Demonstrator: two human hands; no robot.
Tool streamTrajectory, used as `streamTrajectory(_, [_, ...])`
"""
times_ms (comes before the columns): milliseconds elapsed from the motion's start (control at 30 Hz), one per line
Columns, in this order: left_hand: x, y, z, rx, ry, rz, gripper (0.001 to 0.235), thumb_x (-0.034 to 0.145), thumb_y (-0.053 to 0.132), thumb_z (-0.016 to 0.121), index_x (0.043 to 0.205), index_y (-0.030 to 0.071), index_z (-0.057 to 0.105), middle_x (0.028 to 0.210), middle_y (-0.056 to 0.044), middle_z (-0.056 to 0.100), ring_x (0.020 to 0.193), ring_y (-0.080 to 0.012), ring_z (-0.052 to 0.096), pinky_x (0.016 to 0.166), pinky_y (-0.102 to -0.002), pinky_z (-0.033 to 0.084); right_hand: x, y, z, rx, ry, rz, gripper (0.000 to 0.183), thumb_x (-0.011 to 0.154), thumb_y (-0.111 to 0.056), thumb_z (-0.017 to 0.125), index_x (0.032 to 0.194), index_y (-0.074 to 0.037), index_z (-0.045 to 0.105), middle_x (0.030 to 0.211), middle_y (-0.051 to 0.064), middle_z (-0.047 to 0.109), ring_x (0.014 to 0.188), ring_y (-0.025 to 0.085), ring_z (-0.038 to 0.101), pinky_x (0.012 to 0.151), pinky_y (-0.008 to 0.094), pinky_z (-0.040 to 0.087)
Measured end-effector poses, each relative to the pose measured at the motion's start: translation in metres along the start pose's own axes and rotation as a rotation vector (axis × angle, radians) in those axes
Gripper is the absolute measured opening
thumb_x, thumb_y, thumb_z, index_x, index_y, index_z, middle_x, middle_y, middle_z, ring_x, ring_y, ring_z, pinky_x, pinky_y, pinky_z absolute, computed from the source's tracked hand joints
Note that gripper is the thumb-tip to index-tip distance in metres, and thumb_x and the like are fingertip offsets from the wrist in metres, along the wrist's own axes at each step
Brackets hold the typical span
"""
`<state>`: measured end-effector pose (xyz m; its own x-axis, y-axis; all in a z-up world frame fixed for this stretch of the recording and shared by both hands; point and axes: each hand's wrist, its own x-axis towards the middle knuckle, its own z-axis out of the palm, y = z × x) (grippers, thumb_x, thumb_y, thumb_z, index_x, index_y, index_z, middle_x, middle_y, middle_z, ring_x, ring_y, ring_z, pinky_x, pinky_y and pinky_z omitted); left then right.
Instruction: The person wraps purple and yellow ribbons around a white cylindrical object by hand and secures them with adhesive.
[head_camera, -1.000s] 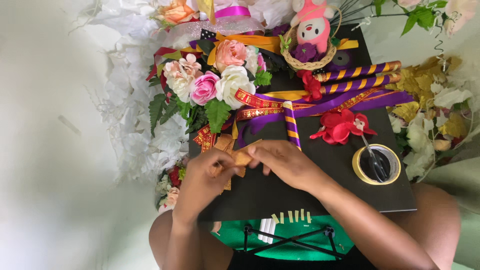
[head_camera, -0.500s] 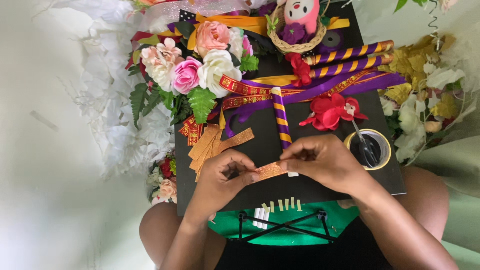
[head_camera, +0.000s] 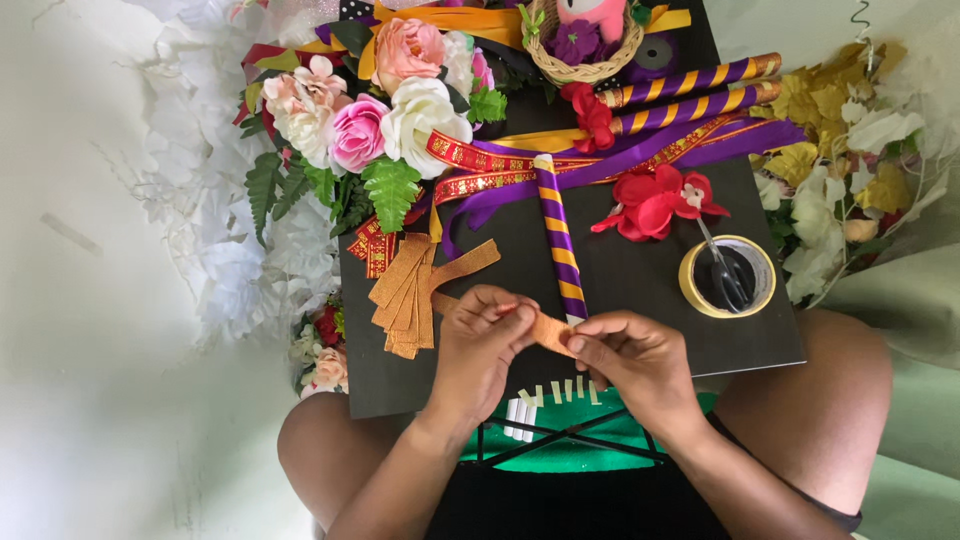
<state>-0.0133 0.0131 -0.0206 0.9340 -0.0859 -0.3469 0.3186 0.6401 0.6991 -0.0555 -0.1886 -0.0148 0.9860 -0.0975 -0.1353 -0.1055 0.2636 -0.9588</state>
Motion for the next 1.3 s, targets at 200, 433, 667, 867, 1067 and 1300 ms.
streamTrajectory(200, [0.006, 0.029, -0.013, 0.068, 0.060, 0.190, 0.028, 0.091, -0.020, 0.082, 0.107, 0.003, 0.075, 0.099, -0.022, 0.084, 0.096, -0.0273, 0.084, 0.087, -0.034, 0.072, -0.023, -0.021, -0.015, -0.776, 0.079, -0.352, 0.008, 0.101, -0.009, 0.079, 0.105, -0.010, 0.086, 0.097, 0.000, 0.085, 0.063, 0.006, 0.063, 0.064, 0.023, 0.054])
streamTrajectory(433, [0.007, 0.035, -0.010, 0.166, 0.017, 0.086, 0.012, 0.099, 0.002, 0.084, 0.109, 0.006, 0.087, 0.104, -0.018, 0.088, 0.090, -0.0208, 0.077, 0.070, -0.032, 0.054, -0.057, 0.009, -0.049, -1.084, -0.173, -0.725, 0.031, 0.090, -0.002, 0.079, 0.116, -0.017, 0.081, 0.125, 0.001, 0.079, 0.117, 0.026, 0.074, 0.094, 0.042, 0.055])
streamTrajectory(667, [-0.001, 0.033, 0.002, 0.513, -0.097, 0.156, 0.018, 0.096, 0.005, 0.086, 0.114, 0.002, 0.082, 0.093, -0.008, 0.085, 0.087, -0.0117, 0.079, 0.082, -0.028, 0.067, -0.060, 0.021, -0.043, -1.166, -0.104, -0.858, 0.020, 0.099, -0.020, 0.089, 0.116, -0.018, 0.077, 0.128, 0.003, 0.072, 0.114, 0.027, 0.074, 0.096, 0.042, 0.056])
streamTrajectory(867, [0.005, 0.027, 0.000, 0.535, -0.127, 0.176, 0.014, 0.096, 0.004, 0.087, 0.109, 0.005, 0.080, 0.095, -0.010, 0.086, 0.089, -0.0132, 0.083, 0.083, -0.027, 0.069, -0.058, 0.020, -0.038, -1.149, -0.067, -0.879, 0.009, 0.100, -0.013, 0.086, 0.105, -0.018, 0.080, 0.123, 0.003, 0.072, 0.108, 0.027, 0.075, 0.090, 0.042, 0.056])
streamTrajectory(1067, [0.004, 0.029, 0.002, 0.613, -0.170, 0.171, 0.021, 0.096, 0.007, 0.087, 0.117, 0.005, 0.081, 0.101, -0.010, 0.087, 0.094, -0.0142, 0.085, 0.085, -0.027, 0.071, -0.056, 0.018, -0.033, -1.028, 0.025, -0.700, 0.006, 0.098, -0.009, 0.085, 0.102, -0.013, 0.085, 0.109, 0.001, 0.078, 0.101, 0.022, 0.075, 0.092, 0.038, 0.057])
streamTrajectory(1300, [-0.004, 0.037, 0.006, 0.741, -0.271, 0.234, 0.017, 0.102, 0.008, 0.081, 0.093, 0.016, 0.069, 0.094, 0.001, 0.075, 0.074, -0.0040, 0.057, 0.069, -0.022, 0.047, -0.003, -0.036, -0.035, -0.343, -0.220, -0.369, 0.015, 0.093, -0.001, 0.086, 0.106, -0.009, 0.086, 0.114, 0.011, 0.074, 0.104, 0.019, 0.076, 0.090, 0.028, 0.064])
